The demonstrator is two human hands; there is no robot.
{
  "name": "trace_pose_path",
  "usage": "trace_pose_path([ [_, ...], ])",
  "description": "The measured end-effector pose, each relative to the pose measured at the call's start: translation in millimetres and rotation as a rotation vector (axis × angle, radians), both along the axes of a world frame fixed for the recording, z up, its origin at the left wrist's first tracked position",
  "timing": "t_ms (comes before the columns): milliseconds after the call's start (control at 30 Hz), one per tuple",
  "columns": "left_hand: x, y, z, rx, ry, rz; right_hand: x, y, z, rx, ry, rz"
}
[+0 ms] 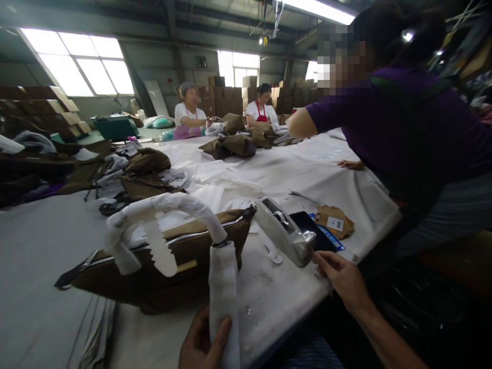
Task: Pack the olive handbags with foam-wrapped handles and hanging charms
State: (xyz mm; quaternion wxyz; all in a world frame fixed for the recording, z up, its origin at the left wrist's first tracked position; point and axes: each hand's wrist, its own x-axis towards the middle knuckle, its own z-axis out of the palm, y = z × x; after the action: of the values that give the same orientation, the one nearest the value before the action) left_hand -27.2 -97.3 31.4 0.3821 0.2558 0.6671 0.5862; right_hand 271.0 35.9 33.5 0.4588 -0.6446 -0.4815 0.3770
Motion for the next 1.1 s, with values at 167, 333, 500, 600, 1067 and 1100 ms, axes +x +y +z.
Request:
trace_pose_path([
  [167,-3.8,-1.1,-8.9,0.000,-0.044,-0.098,-17.7,-35.3,21.5,0.033,-0.075,0.238],
  [333,-2.1,-3.1,-7.7,0.009,-0.034,-0.134,-75.0,-63.6,55.1,0.104,-0.055,0.815],
  [500,-4.2,-3.5,-0.1,0.079,-0.052,-0.187,-126.1,-64.1,70.7,0.233,0.016,1.094],
  [600,-4.0,-4.8,5.1,0.115,-0.073,-0.205,-144.0,-58.1,65.3,0.282,-0.022,1.059],
  [1067,-7.4,-11.0,2.1,0.176,-0.270,-0.287,-162.9,-44.6,44.3,0.078,-0.378,0.737],
  [1100,-6.6,-12.0,3.0,0.185,-0.316,-0.300,-161.4,-41.1,37.8,-0.009,-0.251,0.806],
])
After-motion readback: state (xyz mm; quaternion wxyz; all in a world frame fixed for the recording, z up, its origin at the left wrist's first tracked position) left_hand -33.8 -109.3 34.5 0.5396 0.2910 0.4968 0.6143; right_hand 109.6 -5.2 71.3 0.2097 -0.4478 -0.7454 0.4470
